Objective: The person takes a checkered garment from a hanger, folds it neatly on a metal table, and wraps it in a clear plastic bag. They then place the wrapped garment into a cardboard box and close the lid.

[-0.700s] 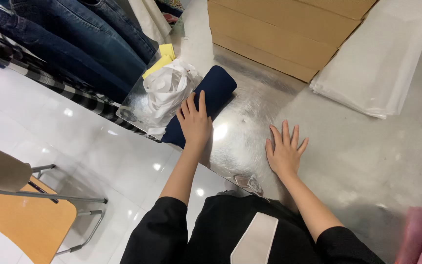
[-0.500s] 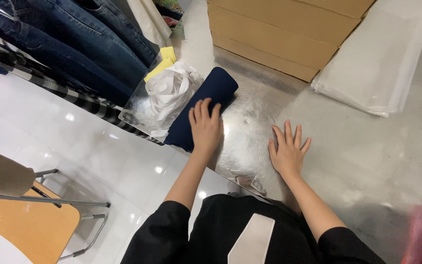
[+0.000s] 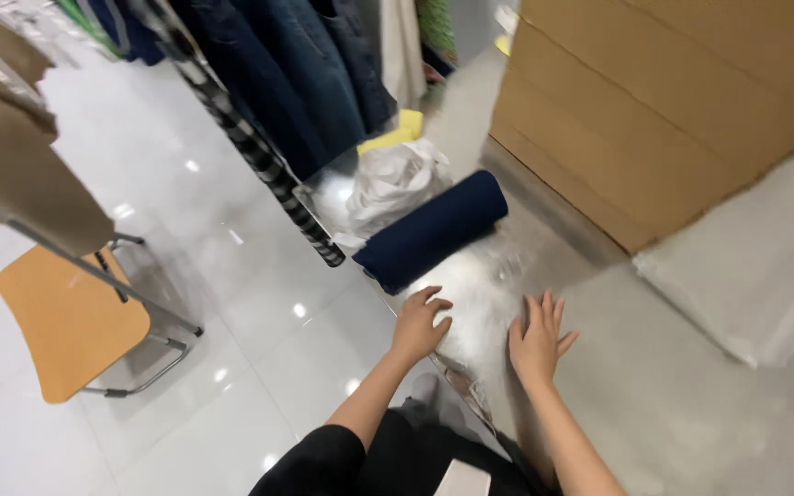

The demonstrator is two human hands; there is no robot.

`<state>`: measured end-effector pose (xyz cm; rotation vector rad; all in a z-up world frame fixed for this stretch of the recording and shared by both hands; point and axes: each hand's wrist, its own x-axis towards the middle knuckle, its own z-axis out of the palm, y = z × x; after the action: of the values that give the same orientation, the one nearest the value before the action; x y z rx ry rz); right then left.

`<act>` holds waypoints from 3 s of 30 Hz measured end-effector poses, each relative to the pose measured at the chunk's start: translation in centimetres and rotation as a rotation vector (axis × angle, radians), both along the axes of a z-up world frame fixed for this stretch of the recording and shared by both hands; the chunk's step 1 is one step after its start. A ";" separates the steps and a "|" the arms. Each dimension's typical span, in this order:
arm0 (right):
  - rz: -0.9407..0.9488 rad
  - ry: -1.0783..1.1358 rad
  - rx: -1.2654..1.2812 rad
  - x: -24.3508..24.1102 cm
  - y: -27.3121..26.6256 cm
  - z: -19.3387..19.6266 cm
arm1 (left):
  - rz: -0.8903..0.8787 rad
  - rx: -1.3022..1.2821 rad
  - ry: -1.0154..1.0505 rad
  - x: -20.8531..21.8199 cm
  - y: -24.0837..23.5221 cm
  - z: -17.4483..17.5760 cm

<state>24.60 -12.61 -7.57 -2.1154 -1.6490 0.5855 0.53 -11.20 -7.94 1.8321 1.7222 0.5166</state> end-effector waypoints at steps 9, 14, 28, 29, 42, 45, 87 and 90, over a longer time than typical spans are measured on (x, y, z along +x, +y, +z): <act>0.413 0.334 0.191 -10.2 6.4 10.3 | 0.410 -0.109 -0.918 -3.4 -1.0 8.3; 0.548 0.434 0.266 -18.1 9.3 15.2 | 0.530 0.070 -1.000 -12.6 2.5 15.8; 0.793 0.915 0.386 -44.4 19.5 22.7 | 0.261 0.487 -0.808 -31.7 20.0 26.2; 0.775 0.937 0.440 -44.8 20.2 23.5 | 0.267 0.545 -0.776 -32.0 20.6 27.2; 0.849 0.688 0.482 -50.3 33.7 35.1 | 0.424 0.415 -0.483 -39.1 27.8 36.2; 0.886 0.570 0.488 -52.4 36.4 35.1 | 0.526 0.452 -0.379 -40.3 29.3 34.7; 1.010 1.472 0.231 -52.4 34.4 41.8 | 0.604 0.599 -0.442 -45.8 21.8 23.9; 0.998 1.404 0.214 -52.6 33.9 41.7 | 0.706 0.465 -0.564 -45.9 22.0 23.5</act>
<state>-27.96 21.27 34.12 -0.2018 -1.4955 1.5501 -45.41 10.82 15.54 1.0924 1.8803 1.6532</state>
